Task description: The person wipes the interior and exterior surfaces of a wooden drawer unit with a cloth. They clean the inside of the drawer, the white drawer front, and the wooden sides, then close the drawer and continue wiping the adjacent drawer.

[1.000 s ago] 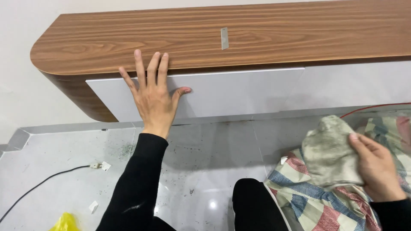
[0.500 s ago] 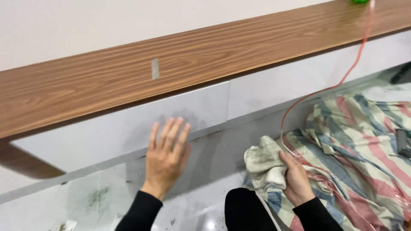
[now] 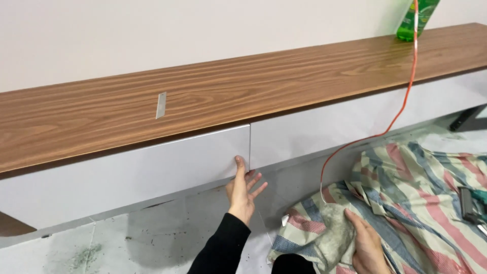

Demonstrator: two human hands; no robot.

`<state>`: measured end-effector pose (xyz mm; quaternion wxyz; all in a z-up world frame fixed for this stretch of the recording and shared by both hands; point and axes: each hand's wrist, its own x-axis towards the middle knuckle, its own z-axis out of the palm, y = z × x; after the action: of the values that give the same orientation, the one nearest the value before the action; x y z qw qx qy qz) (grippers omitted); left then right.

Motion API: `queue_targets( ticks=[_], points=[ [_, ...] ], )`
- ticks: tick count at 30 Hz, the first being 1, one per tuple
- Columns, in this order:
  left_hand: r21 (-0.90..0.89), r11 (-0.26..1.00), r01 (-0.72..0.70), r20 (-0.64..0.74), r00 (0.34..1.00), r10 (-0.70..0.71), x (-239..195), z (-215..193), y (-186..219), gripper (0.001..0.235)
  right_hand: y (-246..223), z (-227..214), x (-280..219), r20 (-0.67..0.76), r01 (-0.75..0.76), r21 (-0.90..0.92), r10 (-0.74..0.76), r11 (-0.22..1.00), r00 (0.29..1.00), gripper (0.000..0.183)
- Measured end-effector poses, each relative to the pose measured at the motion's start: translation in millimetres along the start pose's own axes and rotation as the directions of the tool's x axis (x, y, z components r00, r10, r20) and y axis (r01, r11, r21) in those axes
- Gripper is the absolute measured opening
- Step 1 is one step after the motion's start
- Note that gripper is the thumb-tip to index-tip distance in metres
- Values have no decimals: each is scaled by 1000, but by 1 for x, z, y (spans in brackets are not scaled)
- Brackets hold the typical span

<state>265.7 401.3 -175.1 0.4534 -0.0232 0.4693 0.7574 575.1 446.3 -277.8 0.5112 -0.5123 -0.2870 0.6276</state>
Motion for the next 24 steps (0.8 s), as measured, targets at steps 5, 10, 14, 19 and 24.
queue_targets(
  ticks=[5,10,14,19,24],
  points=[
    [-79,996,-31,-162,987,18,2,29,-11,69,-11,60,17,130,76,-207,-50,975,990,31],
    [30,999,20,-136,991,-16,-20,24,0,103,-37,132,1,271,-34,-290,116,957,956,59],
    [32,999,-4,-114,993,7,-26,12,3,101,-43,153,-5,295,-94,-241,165,966,941,63],
    [-31,997,-64,-136,989,59,-28,-10,1,110,-51,165,-21,430,-194,-111,222,975,875,38],
    [-68,988,-137,-164,979,124,-8,19,-8,98,-77,182,-44,535,-192,-61,194,980,822,31]
  ],
)
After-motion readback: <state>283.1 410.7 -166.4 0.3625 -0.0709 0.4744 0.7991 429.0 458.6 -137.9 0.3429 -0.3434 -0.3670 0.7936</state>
